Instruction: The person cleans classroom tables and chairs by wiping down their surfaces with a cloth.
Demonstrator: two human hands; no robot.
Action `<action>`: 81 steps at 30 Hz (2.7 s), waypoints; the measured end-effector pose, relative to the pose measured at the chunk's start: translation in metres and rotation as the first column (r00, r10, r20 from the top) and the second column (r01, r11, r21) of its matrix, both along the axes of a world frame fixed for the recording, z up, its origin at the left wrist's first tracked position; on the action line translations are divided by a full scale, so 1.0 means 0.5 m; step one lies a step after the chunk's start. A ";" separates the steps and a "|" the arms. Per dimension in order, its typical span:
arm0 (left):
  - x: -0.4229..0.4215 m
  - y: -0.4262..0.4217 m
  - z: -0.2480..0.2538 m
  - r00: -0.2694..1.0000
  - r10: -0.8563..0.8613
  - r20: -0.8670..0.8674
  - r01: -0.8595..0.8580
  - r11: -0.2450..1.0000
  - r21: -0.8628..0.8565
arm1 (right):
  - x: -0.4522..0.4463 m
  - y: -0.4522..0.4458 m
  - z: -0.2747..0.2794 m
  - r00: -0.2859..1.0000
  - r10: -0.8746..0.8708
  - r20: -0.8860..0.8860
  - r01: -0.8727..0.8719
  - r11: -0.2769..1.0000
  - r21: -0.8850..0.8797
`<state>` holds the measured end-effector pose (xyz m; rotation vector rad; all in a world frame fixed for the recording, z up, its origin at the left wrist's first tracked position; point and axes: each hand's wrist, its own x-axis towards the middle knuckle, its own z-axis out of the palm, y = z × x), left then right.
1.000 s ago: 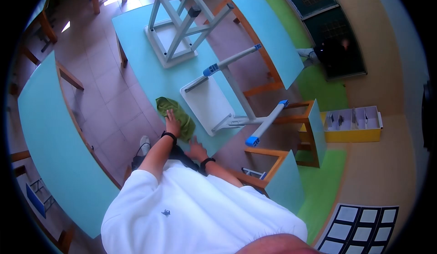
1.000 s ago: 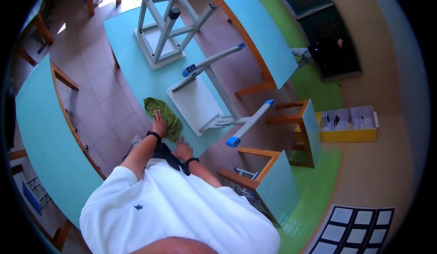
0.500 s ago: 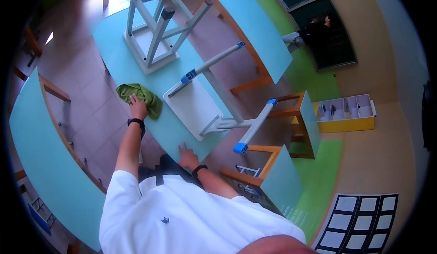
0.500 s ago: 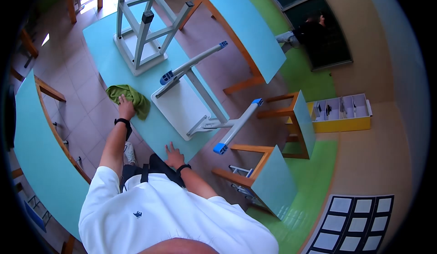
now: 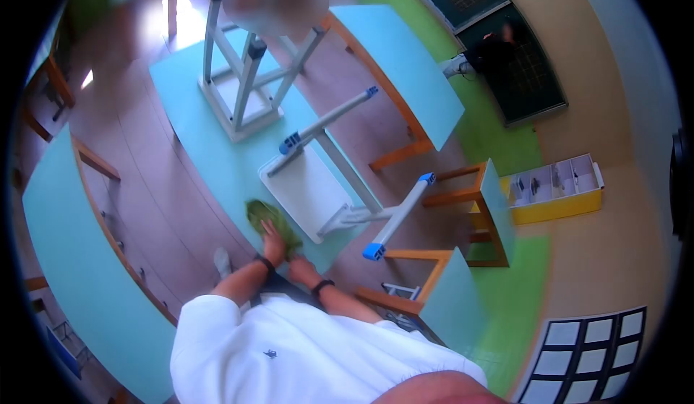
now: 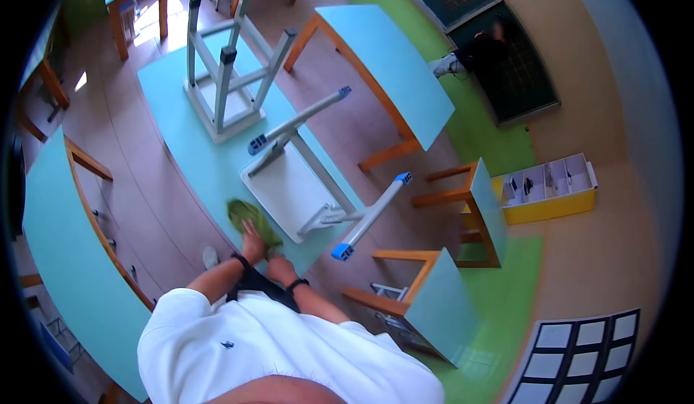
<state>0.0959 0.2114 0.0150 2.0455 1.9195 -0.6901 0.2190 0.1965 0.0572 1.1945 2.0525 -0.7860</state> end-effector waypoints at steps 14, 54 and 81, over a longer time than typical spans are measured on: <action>-0.262 -0.056 0.043 0.788 -0.111 0.605 0.024 0.989 0.149 | -0.183 0.028 0.068 0.739 0.211 -0.640 0.088 0.911 0.402; -0.143 -0.232 0.007 0.905 -0.149 0.400 0.193 0.978 -0.074 | 0.014 -0.088 -0.117 0.962 0.188 -0.198 -0.125 0.948 0.292; -0.217 -0.082 0.004 0.729 -0.516 0.451 0.590 0.807 -0.030 | -0.040 0.094 -0.269 0.897 -0.378 -0.227 0.342 0.922 -0.184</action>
